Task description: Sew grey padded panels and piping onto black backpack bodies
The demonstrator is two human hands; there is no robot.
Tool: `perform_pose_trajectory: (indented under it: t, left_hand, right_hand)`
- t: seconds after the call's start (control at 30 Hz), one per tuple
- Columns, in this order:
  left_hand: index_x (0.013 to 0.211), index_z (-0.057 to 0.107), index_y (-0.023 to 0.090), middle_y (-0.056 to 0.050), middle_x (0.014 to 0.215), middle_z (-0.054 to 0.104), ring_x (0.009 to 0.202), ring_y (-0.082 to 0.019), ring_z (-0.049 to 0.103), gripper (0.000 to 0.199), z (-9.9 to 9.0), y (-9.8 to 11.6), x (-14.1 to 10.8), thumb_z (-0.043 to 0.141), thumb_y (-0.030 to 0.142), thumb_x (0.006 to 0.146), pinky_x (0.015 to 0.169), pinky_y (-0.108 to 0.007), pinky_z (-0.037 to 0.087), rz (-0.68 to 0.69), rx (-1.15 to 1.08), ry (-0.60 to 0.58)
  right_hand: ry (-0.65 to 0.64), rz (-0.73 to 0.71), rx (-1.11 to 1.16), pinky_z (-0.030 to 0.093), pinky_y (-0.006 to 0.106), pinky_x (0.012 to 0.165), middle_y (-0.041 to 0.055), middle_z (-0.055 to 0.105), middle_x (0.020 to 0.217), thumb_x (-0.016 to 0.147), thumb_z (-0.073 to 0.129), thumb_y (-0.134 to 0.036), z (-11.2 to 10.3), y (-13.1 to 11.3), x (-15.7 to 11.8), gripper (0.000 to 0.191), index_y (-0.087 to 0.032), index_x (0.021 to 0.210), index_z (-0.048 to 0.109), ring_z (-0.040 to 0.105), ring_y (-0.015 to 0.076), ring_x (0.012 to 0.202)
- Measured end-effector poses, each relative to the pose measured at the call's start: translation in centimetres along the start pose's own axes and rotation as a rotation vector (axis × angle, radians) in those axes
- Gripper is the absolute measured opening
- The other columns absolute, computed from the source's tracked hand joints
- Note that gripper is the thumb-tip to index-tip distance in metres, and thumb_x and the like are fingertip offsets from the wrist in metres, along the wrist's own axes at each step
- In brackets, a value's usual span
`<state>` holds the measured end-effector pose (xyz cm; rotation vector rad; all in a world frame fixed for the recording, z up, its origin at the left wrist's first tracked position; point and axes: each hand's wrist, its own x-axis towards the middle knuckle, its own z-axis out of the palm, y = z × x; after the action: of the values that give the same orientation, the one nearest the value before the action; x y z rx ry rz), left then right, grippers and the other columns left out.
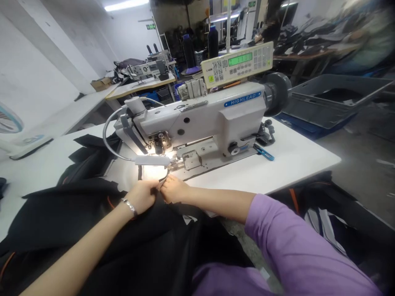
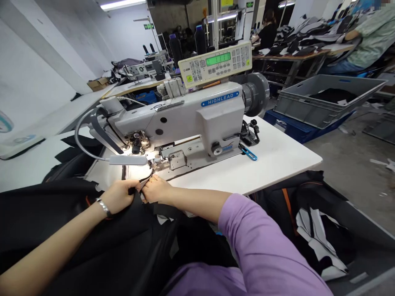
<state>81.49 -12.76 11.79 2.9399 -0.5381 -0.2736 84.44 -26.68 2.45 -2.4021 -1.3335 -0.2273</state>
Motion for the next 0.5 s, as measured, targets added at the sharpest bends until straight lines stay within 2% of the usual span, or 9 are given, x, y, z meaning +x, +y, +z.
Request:
perform_pose_trajectory:
  t: [0.1,0.2,0.27,0.33,0.4,0.5]
  left_hand:
    - [0.090,0.057,0.019,-0.002,0.078,0.065,0.075,-0.019,0.061,0.028,1.7,0.3,-0.6,0.042,0.009,0.069,0.068,-0.028,0.046,-0.030,0.015,0.045]
    - [0.122,0.043,0.014,-0.010,0.098,0.066,0.089,-0.023,0.063,0.052,3.1,0.2,-0.9,0.042,0.007,0.070,0.075,-0.033,0.049,-0.114,0.064,0.079]
    - [0.125,0.041,0.011,-0.013,0.103,0.065,0.094,-0.025,0.062,0.052,3.5,0.1,-0.9,0.042,0.007,0.073,0.079,-0.034,0.049,-0.141,0.072,0.072]
    - [0.123,0.045,0.012,-0.012,0.103,0.064,0.096,-0.024,0.061,0.048,3.5,0.2,-1.0,0.042,0.007,0.075,0.082,-0.034,0.048,-0.118,0.084,0.041]
    - [0.121,0.049,0.014,-0.011,0.106,0.063,0.099,-0.024,0.059,0.045,3.4,0.5,-1.1,0.040,0.006,0.078,0.083,-0.034,0.048,-0.059,0.145,0.013]
    - [0.116,0.055,0.016,-0.011,0.120,0.058,0.104,-0.024,0.056,0.040,3.2,0.9,-1.4,0.037,0.006,0.082,0.082,-0.035,0.048,0.012,0.270,-0.003]
  right_hand:
    - [-0.005,0.017,0.013,0.043,0.035,0.082,0.0102,0.064,0.093,0.083,0.054,-0.032,-1.0,-0.2,-1.3,0.025,-0.010,0.093,0.062,0.056,0.0221,0.091]
    - [0.091,0.018,-0.011,0.042,0.030,0.071,0.0089,0.061,0.099,0.086,0.049,-0.026,-1.9,-0.3,-2.6,0.022,-0.013,0.101,0.057,0.054,0.0194,0.088]
    - [0.103,-0.091,-0.027,0.042,0.029,0.073,0.0079,0.059,0.101,0.086,0.049,-0.026,-2.2,-0.4,-3.0,0.019,-0.015,0.100,0.057,0.052,0.0190,0.091]
    - [0.043,-0.198,-0.023,0.042,0.028,0.074,0.0056,0.060,0.094,0.088,0.047,-0.026,-2.2,-0.7,-3.1,0.016,-0.016,0.090,0.059,0.052,0.0180,0.089]
    - [-0.010,-0.225,-0.030,0.043,0.027,0.073,0.0046,0.061,0.089,0.087,0.045,-0.022,-2.3,-1.0,-3.1,0.015,-0.016,0.085,0.059,0.053,0.0175,0.086]
    - [-0.055,-0.232,-0.086,0.045,0.029,0.074,0.0065,0.062,0.093,0.082,0.047,-0.015,-2.6,-1.4,-3.1,0.014,-0.013,0.090,0.059,0.055,0.0181,0.085]
